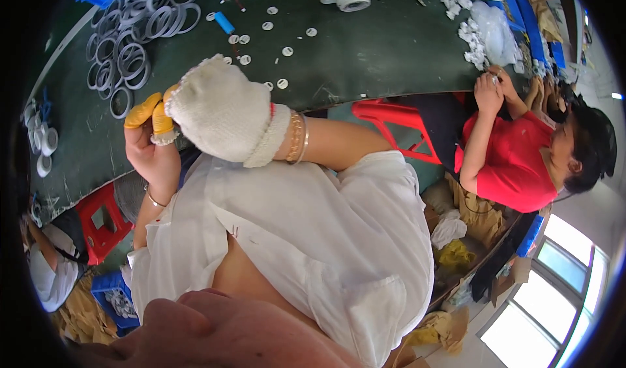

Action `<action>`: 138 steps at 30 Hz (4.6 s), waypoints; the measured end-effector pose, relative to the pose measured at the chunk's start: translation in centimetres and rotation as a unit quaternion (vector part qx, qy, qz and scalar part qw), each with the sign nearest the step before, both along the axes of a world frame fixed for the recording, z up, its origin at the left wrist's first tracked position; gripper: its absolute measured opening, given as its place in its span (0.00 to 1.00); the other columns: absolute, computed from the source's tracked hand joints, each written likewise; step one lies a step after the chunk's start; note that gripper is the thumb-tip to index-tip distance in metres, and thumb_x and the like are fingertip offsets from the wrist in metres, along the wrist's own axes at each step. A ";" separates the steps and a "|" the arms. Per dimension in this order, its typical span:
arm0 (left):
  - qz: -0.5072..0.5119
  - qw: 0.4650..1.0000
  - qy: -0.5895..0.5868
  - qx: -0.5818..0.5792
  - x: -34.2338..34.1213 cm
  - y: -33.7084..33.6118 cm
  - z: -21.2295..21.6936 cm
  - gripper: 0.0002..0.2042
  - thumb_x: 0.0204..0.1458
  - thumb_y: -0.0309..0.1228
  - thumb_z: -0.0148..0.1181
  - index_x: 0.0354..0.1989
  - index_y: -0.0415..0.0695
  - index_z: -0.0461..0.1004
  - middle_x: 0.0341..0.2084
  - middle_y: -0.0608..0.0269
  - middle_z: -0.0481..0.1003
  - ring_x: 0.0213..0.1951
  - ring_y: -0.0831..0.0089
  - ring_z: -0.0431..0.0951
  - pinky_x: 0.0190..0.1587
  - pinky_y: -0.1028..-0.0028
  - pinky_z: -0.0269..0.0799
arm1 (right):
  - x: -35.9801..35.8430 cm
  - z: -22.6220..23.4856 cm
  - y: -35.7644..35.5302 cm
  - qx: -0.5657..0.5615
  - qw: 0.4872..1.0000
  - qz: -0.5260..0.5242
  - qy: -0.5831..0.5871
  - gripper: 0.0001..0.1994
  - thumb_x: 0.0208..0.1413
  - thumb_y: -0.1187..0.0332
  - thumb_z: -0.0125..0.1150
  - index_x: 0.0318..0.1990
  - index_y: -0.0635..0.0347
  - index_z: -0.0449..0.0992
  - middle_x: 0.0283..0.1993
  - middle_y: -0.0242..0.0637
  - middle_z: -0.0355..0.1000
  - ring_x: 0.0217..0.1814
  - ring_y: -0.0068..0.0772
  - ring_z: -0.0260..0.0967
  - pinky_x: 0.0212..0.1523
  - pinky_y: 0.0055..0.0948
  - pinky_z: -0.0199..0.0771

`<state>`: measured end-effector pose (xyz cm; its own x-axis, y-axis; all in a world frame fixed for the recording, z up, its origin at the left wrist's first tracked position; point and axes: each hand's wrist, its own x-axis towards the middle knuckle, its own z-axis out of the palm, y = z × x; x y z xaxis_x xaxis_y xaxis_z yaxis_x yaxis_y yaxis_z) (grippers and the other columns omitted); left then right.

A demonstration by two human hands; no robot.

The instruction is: The person assembles small electronic components, wires, and circuit boards into plastic housings by hand.

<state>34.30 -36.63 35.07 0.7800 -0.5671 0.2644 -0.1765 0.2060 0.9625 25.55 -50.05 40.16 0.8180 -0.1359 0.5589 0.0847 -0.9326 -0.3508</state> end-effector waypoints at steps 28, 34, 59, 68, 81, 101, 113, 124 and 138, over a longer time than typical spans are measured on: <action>-0.423 0.887 0.182 0.047 5.3 -0.6 0.7 0.39 0.57 0.44 0.57 0.70 0.44 0.42 0.58 0.50 0.65 0.58 0.65 0.68 0.58 0.65 0.65 | -1.2 0.6 -7.4 0.264 0.934 0.087 0.224 0.26 0.47 0.54 0.68 0.48 0.66 0.73 0.38 0.43 0.74 0.37 0.32 0.73 0.39 0.28 0.74; -0.227 0.919 0.311 0.089 5.1 0.5 -0.9 0.30 0.58 0.35 0.56 0.67 0.46 0.51 0.52 0.55 0.69 0.43 0.62 0.79 0.41 0.69 0.77 | 9.5 -2.4 -8.3 -0.017 0.993 0.005 0.118 0.15 0.54 0.55 0.58 0.36 0.57 0.79 0.32 0.40 0.75 0.39 0.45 0.73 0.42 0.40 0.73; -0.244 0.961 0.111 0.070 3.8 0.5 0.3 0.35 0.51 0.23 0.62 0.67 0.44 0.54 0.49 0.60 0.72 0.43 0.71 0.77 0.46 0.71 0.76 | -2.1 0.0 -5.6 0.117 0.984 0.079 0.105 0.12 0.49 0.63 0.65 0.37 0.61 0.79 0.37 0.34 0.75 0.36 0.35 0.70 0.39 0.31 0.69; -0.278 0.891 0.356 -0.049 2.5 -0.1 0.7 0.45 0.48 0.42 0.68 0.70 0.49 0.45 0.61 0.54 0.62 0.57 0.59 0.70 0.58 0.59 0.70 | -2.0 0.1 -3.9 0.459 0.877 0.073 0.124 0.15 0.54 0.60 0.63 0.42 0.62 0.77 0.23 0.38 0.70 0.25 0.30 0.69 0.29 0.27 0.67; -0.248 0.923 0.296 -0.012 1.9 0.1 0.3 0.46 0.44 0.25 0.70 0.70 0.50 0.46 0.57 0.59 0.65 0.53 0.65 0.72 0.54 0.64 0.73 | -1.8 0.1 -3.4 0.486 0.863 0.086 0.103 0.14 0.55 0.63 0.63 0.43 0.63 0.77 0.28 0.37 0.74 0.29 0.27 0.73 0.33 0.25 0.71; -0.239 0.951 0.195 -0.007 0.5 -0.5 -0.2 0.38 0.44 0.18 0.69 0.65 0.43 0.57 0.59 0.58 0.65 0.58 0.68 0.68 0.60 0.67 0.65 | -1.1 -0.4 -3.2 0.270 0.961 0.006 0.067 0.19 0.50 0.58 0.65 0.43 0.64 0.75 0.39 0.40 0.72 0.34 0.37 0.70 0.38 0.32 0.71; -0.346 0.928 0.117 0.076 3.5 2.2 0.8 0.52 0.32 0.32 0.78 0.68 0.43 0.50 0.59 0.53 0.63 0.57 0.62 0.68 0.56 0.63 0.68 | -1.5 -2.6 -2.7 0.489 0.869 0.004 0.071 0.14 0.61 0.64 0.47 0.40 0.66 0.75 0.37 0.45 0.73 0.36 0.38 0.72 0.42 0.29 0.71; -0.382 0.923 -0.020 0.040 4.0 3.5 2.5 0.30 0.39 0.27 0.74 0.55 0.40 0.70 0.54 0.53 0.68 0.46 0.66 0.74 0.46 0.72 0.72 | -0.7 -2.9 -0.8 0.875 0.465 -0.057 0.123 0.31 0.58 0.40 0.50 0.41 0.66 0.75 0.34 0.41 0.75 0.33 0.33 0.74 0.37 0.31 0.76; -0.090 0.943 -0.256 0.193 2.0 -1.9 -1.9 0.23 0.50 0.28 0.63 0.55 0.38 0.64 0.49 0.57 0.71 0.48 0.68 0.74 0.53 0.71 0.68 | -0.4 -3.5 -1.6 0.453 0.883 -0.074 0.097 0.25 0.63 0.48 0.45 0.45 0.65 0.72 0.35 0.39 0.72 0.34 0.37 0.71 0.39 0.32 0.72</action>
